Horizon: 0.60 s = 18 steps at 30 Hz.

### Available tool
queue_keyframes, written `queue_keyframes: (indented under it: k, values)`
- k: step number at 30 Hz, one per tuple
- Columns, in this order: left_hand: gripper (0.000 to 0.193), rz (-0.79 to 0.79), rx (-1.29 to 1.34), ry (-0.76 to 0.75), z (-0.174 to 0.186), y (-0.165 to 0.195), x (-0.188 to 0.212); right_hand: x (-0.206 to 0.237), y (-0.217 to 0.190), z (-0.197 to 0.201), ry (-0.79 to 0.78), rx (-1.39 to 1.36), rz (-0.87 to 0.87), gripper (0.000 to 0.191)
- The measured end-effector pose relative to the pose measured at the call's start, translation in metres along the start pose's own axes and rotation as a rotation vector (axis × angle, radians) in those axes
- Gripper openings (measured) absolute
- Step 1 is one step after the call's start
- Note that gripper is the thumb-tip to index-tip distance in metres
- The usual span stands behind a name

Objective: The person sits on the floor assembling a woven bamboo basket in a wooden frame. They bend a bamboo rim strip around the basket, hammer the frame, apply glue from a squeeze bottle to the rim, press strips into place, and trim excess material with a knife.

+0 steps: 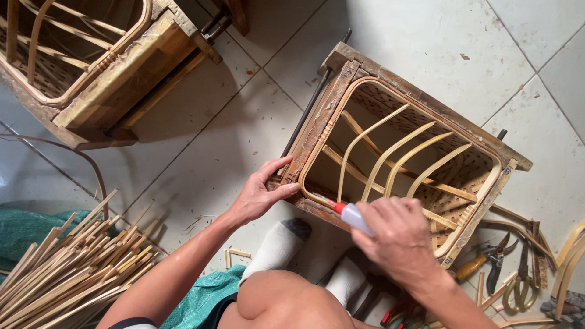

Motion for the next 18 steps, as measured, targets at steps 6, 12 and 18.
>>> queue_keyframes:
  k: [6,12,18]
  values:
    - [0.070,-0.001,-0.019,0.072,0.003,0.003,0.000,-0.029,0.029,0.019,0.058,0.205,0.109,0.049]
    - [0.068,-0.040,-0.043,0.130,0.003,0.009,0.002,-0.078,0.012,0.007,0.187,0.192,0.402,0.037]
    - [0.069,0.032,0.032,0.118,0.004,0.001,-0.001,-0.096,0.002,-0.005,0.199,0.210,0.509,0.037]
Point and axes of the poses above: each hand's wrist, its own x-axis away from the middle knuckle, its own z-axis out of the back of the hand, y = z × x, the point moved 9 cm from there along -x, towards the middle knuckle, and after that the axes turned 14 degrees about y, right-handed, at the moved point
